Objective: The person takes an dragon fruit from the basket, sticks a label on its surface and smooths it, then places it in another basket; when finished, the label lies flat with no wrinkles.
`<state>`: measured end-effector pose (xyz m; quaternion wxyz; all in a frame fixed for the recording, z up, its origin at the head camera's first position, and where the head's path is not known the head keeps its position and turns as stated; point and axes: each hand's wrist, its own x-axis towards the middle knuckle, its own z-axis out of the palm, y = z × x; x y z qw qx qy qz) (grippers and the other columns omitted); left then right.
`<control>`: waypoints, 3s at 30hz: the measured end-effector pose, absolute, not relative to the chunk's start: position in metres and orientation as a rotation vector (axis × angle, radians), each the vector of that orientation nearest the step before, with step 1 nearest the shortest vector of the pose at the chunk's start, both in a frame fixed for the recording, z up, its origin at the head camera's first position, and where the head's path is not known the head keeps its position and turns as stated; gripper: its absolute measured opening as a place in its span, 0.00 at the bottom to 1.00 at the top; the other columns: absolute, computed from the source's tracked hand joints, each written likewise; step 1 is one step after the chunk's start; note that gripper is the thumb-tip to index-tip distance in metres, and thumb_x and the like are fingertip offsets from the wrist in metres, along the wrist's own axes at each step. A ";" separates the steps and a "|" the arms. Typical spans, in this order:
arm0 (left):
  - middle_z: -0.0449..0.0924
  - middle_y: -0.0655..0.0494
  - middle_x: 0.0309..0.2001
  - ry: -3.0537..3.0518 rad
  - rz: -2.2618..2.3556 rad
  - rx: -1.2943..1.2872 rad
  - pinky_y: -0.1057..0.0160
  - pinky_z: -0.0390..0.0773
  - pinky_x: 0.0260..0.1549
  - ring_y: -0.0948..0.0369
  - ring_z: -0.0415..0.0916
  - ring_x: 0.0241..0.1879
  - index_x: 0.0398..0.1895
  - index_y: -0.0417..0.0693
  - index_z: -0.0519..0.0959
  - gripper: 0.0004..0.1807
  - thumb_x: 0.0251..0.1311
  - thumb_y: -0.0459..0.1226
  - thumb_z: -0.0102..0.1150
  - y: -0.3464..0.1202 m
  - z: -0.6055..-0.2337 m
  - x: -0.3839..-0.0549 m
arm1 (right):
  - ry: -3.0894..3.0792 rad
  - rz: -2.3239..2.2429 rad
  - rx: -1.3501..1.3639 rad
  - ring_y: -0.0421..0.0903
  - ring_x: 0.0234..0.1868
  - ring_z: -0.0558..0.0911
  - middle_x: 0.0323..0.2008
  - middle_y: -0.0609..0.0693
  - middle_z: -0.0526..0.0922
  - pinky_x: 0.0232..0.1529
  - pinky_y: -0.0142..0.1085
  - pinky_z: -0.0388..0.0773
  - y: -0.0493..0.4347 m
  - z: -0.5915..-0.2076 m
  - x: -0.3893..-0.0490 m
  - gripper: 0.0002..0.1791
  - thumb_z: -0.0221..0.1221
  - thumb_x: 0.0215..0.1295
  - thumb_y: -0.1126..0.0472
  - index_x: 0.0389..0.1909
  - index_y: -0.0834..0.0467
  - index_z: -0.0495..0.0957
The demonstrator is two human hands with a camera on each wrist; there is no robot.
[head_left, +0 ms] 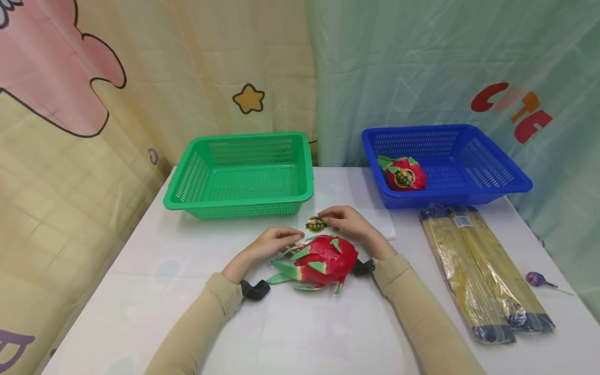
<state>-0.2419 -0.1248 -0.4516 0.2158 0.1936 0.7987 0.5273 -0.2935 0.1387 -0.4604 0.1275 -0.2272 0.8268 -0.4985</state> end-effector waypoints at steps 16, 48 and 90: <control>0.78 0.49 0.52 2.224 1.467 0.544 0.62 0.76 0.41 0.56 0.76 0.47 0.56 0.40 0.76 0.20 0.67 0.43 0.51 -0.124 -0.454 -0.243 | 2.407 -1.442 -0.664 0.43 0.24 0.69 0.22 0.50 0.73 0.31 0.33 0.67 0.136 -0.458 -0.293 0.14 0.50 0.69 0.65 0.49 0.62 0.80; 0.78 0.51 0.50 2.542 1.653 1.059 0.55 0.75 0.47 0.57 0.74 0.49 0.44 0.43 0.76 0.14 0.57 0.39 0.63 -0.107 -0.408 -0.205 | 2.370 -1.699 -0.540 0.46 0.32 0.79 0.33 0.51 0.82 0.37 0.45 0.79 0.180 -0.405 -0.263 0.11 0.63 0.60 0.60 0.40 0.62 0.79; 0.63 0.64 0.65 2.518 1.370 1.126 0.54 0.70 0.54 0.67 0.59 0.63 0.57 0.58 0.72 0.18 0.64 0.45 0.54 -0.087 -0.421 -0.199 | 2.131 -1.486 -0.813 0.42 0.24 0.72 0.22 0.49 0.80 0.27 0.33 0.72 0.174 -0.400 -0.238 0.09 0.67 0.54 0.66 0.24 0.66 0.78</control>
